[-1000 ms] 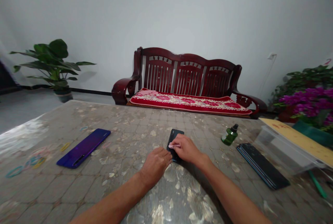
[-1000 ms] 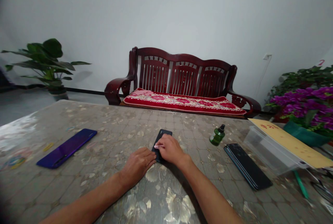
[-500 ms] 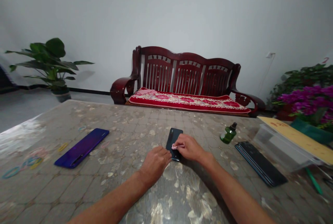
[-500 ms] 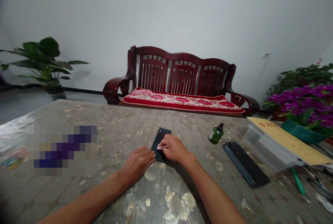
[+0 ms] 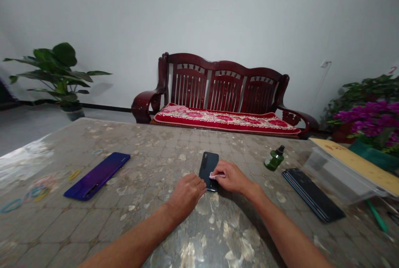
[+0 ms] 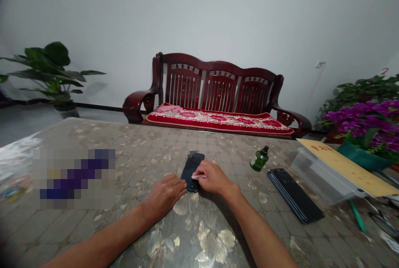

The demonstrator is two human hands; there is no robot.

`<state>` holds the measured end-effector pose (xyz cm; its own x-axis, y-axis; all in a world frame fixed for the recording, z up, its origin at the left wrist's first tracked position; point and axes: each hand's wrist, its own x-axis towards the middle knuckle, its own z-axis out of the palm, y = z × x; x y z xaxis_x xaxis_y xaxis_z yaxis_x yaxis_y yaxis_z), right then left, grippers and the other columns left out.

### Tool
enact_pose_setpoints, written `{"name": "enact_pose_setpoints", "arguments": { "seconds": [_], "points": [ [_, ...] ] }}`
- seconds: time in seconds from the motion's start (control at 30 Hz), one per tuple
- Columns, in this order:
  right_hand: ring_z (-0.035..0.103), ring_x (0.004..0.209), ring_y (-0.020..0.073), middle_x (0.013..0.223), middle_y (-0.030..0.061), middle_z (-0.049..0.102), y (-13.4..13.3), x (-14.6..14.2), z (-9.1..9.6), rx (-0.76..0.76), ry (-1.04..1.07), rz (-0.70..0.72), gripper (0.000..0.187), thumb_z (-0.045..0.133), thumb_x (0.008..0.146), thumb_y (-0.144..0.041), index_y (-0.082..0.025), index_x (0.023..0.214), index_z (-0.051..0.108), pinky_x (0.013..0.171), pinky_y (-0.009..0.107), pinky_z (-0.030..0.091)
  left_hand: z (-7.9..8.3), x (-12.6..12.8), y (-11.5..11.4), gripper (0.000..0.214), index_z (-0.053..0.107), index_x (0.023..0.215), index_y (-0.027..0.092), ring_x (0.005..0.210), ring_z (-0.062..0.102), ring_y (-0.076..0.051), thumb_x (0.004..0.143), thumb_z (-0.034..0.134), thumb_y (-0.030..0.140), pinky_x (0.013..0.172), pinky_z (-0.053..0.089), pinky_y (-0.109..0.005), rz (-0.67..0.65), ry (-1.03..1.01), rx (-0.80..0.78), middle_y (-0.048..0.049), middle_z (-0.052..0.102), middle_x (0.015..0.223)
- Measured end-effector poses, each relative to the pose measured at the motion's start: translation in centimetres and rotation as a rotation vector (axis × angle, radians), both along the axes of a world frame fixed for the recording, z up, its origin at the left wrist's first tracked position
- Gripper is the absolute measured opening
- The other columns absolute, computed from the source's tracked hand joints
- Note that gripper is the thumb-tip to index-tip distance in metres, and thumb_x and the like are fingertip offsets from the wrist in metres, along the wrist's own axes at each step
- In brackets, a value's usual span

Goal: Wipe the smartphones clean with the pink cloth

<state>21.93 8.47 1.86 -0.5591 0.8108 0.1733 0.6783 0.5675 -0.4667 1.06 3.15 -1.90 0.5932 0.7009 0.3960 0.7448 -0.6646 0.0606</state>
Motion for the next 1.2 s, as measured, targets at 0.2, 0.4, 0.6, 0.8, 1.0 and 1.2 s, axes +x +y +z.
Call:
{"name": "enact_pose_setpoints", "arguments": {
  "seconds": [0.2,0.4,0.6,0.8,1.0,1.2],
  "points": [
    [0.06,0.084,0.0146,0.088,0.004,0.068,2.5,-0.1,-0.1,0.106,-0.114,-0.23,0.018,0.058,0.088,-0.018,-0.02,0.088,0.075,0.075,0.022,0.041,-0.3,0.1,0.2,0.015,0.067,0.084,0.018,0.078,0.062,-0.02,0.095,0.057,0.019,0.074,0.05,-0.031,-0.019,-0.001,0.065,-0.0037,0.069,0.082],
    [0.06,0.092,0.0176,0.095,0.0084,0.069,3.9,-2.0,-0.4,0.147,-0.183,-0.382,0.021,0.054,0.091,-0.02,-0.019,0.091,0.075,0.081,0.024,0.041,-0.8,-0.1,0.5,0.017,0.065,0.083,0.018,0.074,0.061,-0.018,0.096,0.056,0.019,0.071,0.05,-0.029,-0.056,-0.047,0.141,-0.0024,0.068,0.079],
    [0.06,0.092,0.0166,0.094,0.006,0.068,3.3,-3.3,-1.0,0.175,-0.137,-0.196,0.021,0.053,0.09,-0.018,-0.021,0.095,0.074,0.081,0.023,0.041,-0.6,-0.3,0.4,0.022,0.065,0.082,0.019,0.073,0.061,-0.017,0.099,0.051,0.021,0.071,0.049,-0.028,-0.055,-0.095,0.138,-0.0019,0.066,0.075],
    [0.058,0.097,0.02,0.096,0.01,0.067,5.4,-3.0,-1.1,0.23,-0.218,-0.397,0.025,0.048,0.094,-0.019,-0.018,0.094,0.074,0.087,0.027,0.041,-0.6,-0.4,0.4,0.018,0.065,0.084,0.018,0.073,0.06,-0.018,0.097,0.053,0.019,0.071,0.049,-0.028,-0.068,-0.051,0.119,-0.0024,0.065,0.077],
    [0.058,0.096,0.018,0.096,0.0064,0.067,5.3,-4.6,-1.1,0.248,-0.196,-0.141,0.024,0.05,0.093,-0.019,-0.022,0.097,0.074,0.087,0.025,0.041,-1.0,-0.6,0.5,0.023,0.067,0.088,0.019,0.075,0.06,-0.017,0.1,0.047,0.022,0.074,0.05,-0.028,-0.071,-0.059,0.108,-0.0035,0.064,0.078],
    [0.058,0.097,0.0199,0.098,0.0096,0.067,6.9,-4.3,-0.7,0.223,-0.251,-0.313,0.025,0.05,0.093,-0.018,-0.019,0.096,0.074,0.087,0.026,0.041,-1.1,-0.6,0.4,0.023,0.067,0.088,0.019,0.076,0.061,-0.017,0.1,0.047,0.021,0.075,0.051,-0.028,-0.045,-0.06,0.11,-0.0045,0.065,0.079]
  ]
}}
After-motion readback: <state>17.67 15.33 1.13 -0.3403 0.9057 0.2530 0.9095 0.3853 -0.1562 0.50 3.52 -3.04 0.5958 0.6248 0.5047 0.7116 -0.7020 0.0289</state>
